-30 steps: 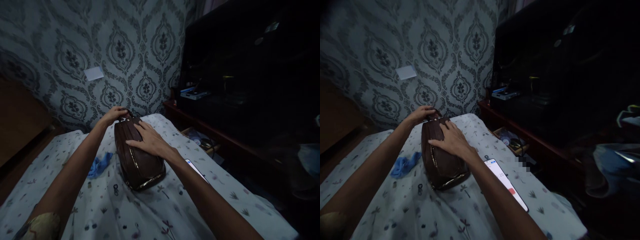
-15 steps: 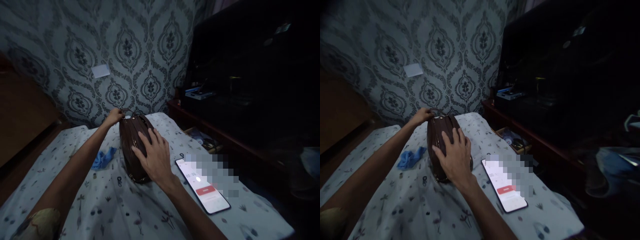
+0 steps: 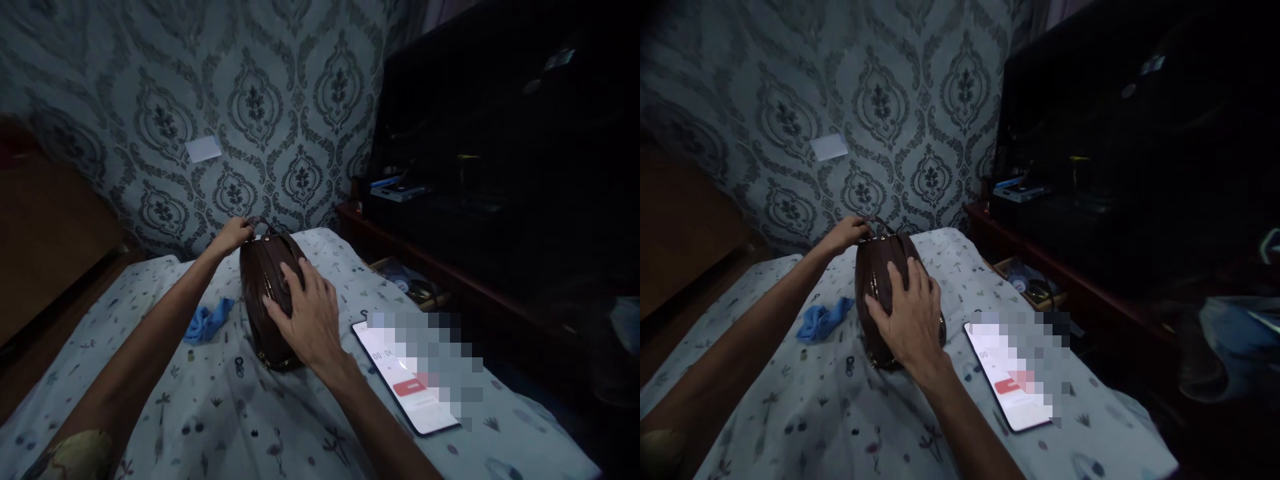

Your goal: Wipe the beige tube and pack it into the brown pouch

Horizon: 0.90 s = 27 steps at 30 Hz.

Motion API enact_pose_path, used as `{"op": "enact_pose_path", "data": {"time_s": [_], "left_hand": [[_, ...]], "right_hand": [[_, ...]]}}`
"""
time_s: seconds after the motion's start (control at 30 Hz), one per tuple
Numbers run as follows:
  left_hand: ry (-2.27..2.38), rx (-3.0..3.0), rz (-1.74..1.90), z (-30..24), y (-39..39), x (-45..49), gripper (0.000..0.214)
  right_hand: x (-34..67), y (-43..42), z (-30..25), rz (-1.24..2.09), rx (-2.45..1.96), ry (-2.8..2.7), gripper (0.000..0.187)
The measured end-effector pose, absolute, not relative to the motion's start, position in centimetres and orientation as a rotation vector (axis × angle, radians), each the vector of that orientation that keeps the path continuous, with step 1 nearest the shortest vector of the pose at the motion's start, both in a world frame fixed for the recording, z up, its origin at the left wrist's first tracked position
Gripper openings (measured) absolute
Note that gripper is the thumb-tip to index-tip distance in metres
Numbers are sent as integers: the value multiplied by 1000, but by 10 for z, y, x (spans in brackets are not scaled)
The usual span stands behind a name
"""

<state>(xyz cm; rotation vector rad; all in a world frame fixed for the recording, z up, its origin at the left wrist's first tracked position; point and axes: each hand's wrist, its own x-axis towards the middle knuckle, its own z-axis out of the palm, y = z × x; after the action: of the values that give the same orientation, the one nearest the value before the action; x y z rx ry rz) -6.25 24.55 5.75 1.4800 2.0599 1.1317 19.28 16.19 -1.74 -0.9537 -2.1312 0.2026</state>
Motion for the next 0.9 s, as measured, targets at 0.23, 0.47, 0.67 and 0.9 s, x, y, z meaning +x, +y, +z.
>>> {"op": "enact_pose_path", "data": {"time_s": [0.23, 0.47, 0.67, 0.9], "left_hand": [[2010, 1594, 997, 74, 266, -37, 13], [2067, 1553, 1026, 58, 285, -31, 16], [2130, 1527, 1074, 53, 284, -30, 17], [2170, 1388, 1155, 52, 277, -20, 23]], "right_hand": [[193, 171, -18, 304, -1011, -2042, 82], [192, 169, -18, 244, -984, -2058, 78], [193, 168, -18, 271, -969, -2068, 75], [197, 161, -10, 305, -1000, -2125, 85]]}}
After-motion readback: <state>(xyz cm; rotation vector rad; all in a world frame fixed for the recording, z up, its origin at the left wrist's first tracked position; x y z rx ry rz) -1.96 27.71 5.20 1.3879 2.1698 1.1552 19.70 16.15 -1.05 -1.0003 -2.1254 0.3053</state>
